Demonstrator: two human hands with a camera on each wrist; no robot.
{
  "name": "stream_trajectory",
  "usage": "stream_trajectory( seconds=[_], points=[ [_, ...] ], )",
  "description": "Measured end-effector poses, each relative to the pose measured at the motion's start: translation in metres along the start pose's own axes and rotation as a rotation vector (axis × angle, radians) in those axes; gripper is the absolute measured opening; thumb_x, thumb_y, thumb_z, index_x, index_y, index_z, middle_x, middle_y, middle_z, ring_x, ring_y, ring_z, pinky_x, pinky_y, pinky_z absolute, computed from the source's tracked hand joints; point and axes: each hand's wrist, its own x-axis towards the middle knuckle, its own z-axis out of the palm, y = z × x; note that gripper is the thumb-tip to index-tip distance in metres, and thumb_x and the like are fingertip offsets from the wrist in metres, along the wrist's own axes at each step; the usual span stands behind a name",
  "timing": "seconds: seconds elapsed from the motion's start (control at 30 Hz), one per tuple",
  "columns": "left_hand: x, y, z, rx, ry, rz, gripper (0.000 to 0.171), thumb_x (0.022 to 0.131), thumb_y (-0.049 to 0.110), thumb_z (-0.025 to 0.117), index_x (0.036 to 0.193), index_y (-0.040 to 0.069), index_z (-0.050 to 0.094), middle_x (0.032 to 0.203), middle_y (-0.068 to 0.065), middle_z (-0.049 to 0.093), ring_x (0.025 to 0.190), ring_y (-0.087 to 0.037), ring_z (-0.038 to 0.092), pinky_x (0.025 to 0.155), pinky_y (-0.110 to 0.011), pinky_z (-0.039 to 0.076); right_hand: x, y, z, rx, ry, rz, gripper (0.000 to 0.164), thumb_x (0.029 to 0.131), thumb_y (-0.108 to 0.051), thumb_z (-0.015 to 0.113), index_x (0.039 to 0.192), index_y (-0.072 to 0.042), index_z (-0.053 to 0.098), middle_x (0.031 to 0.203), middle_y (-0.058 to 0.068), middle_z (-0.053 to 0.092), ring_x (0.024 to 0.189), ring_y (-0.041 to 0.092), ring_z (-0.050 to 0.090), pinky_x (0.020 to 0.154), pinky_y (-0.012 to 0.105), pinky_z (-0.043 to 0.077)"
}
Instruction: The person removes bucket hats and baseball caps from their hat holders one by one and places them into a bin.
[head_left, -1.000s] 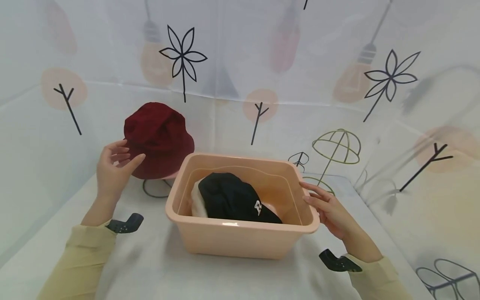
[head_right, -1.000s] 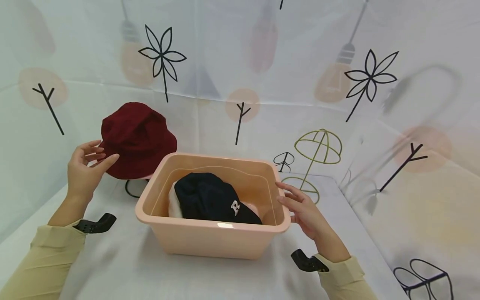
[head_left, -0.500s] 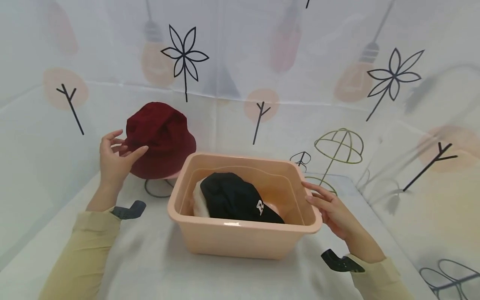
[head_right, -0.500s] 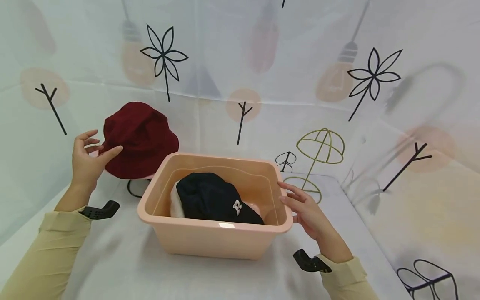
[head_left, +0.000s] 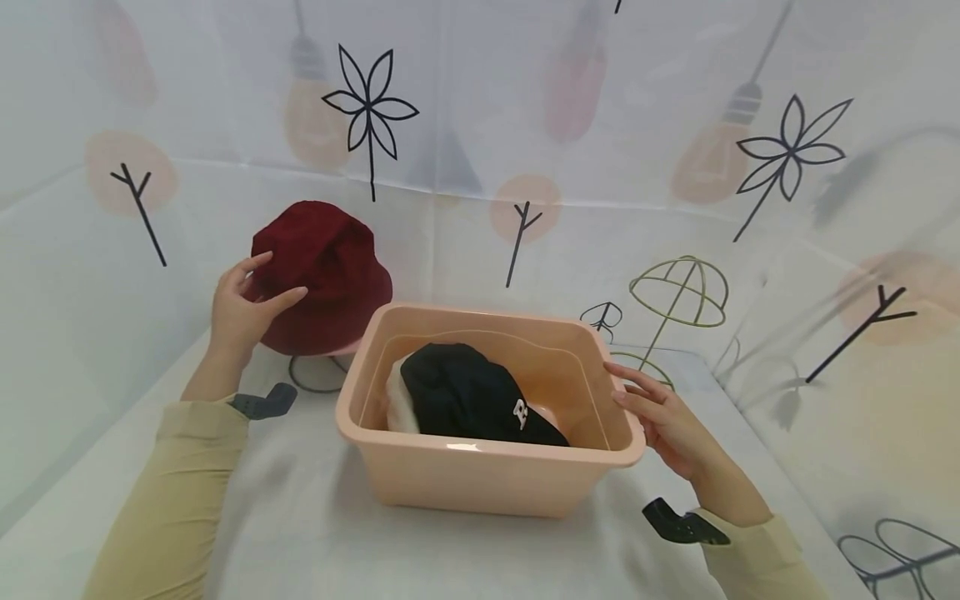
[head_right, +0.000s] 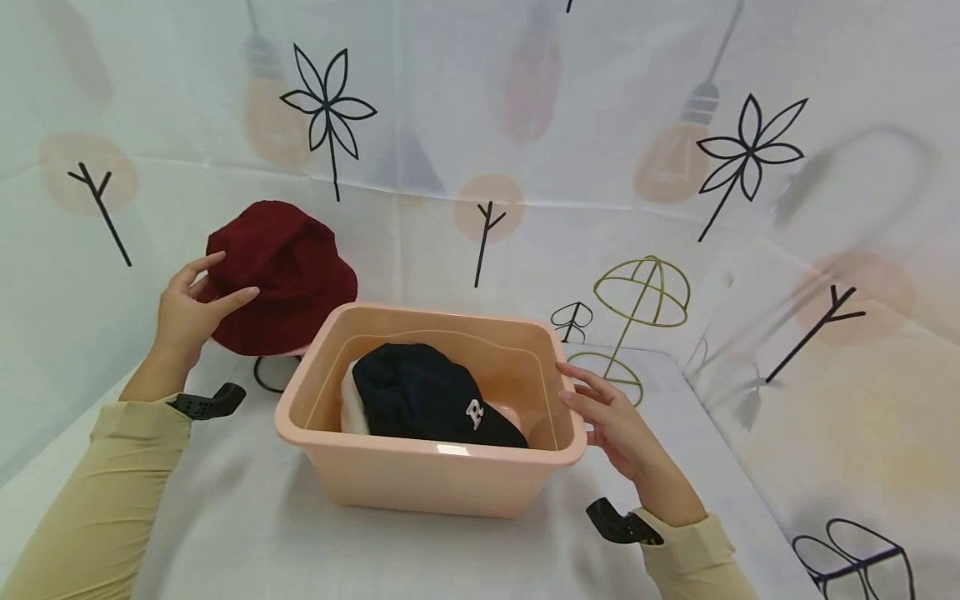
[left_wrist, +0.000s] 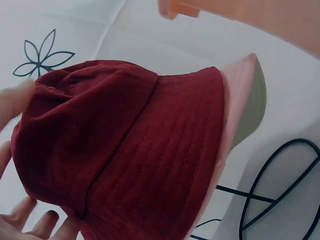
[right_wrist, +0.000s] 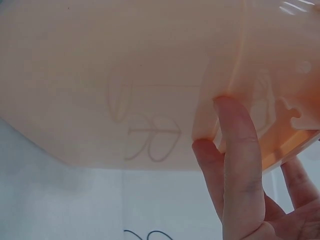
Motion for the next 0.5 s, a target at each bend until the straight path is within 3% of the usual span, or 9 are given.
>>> stream_trajectory(
  seconds=[0.17, 0.33, 0.5],
  points=[
    [0.0028, -0.0001, 0.0008, 0.073, -0.004, 0.003, 0.068, 0.078, 0.03, 0.075, 0.138, 0.018, 0.045, 0.137, -0.008, 0.046, 0.115, -0.018, 0.047, 0.096, -0.033, 0.041, -0.0001, -0.0002, 0.0003, 0.001, 0.004, 0.005, 0.047, 0.096, -0.022, 0.052, 0.141, -0.018, 0.04, 0.119, 0.005, 0.053, 0.097, 0.013, 0.062, 0.078, 0.033, 0.053],
    [0.0062, 0.0022, 0.0007, 0.122, 0.016, 0.002, 0.062, 0.08, 0.031, 0.073, 0.135, 0.016, 0.048, 0.133, -0.011, 0.048, 0.112, -0.021, 0.05, 0.091, -0.034, 0.044, -0.0003, 0.0, 0.0005, 0.012, -0.001, 0.0, 0.047, 0.096, -0.021, 0.052, 0.141, -0.018, 0.04, 0.118, 0.003, 0.054, 0.096, 0.014, 0.062, 0.077, 0.032, 0.053],
    [0.0092, 0.0044, 0.0007, 0.152, 0.06, -0.004, 0.046, 0.083, 0.027, 0.07, 0.124, 0.01, 0.057, 0.121, -0.007, 0.054, 0.105, -0.017, 0.054, 0.084, -0.025, 0.045, 0.0005, 0.0009, 0.0004, 0.013, -0.009, -0.012, 0.047, 0.097, -0.021, 0.051, 0.142, -0.017, 0.039, 0.118, 0.003, 0.054, 0.096, 0.015, 0.062, 0.077, 0.032, 0.053]
  ],
)
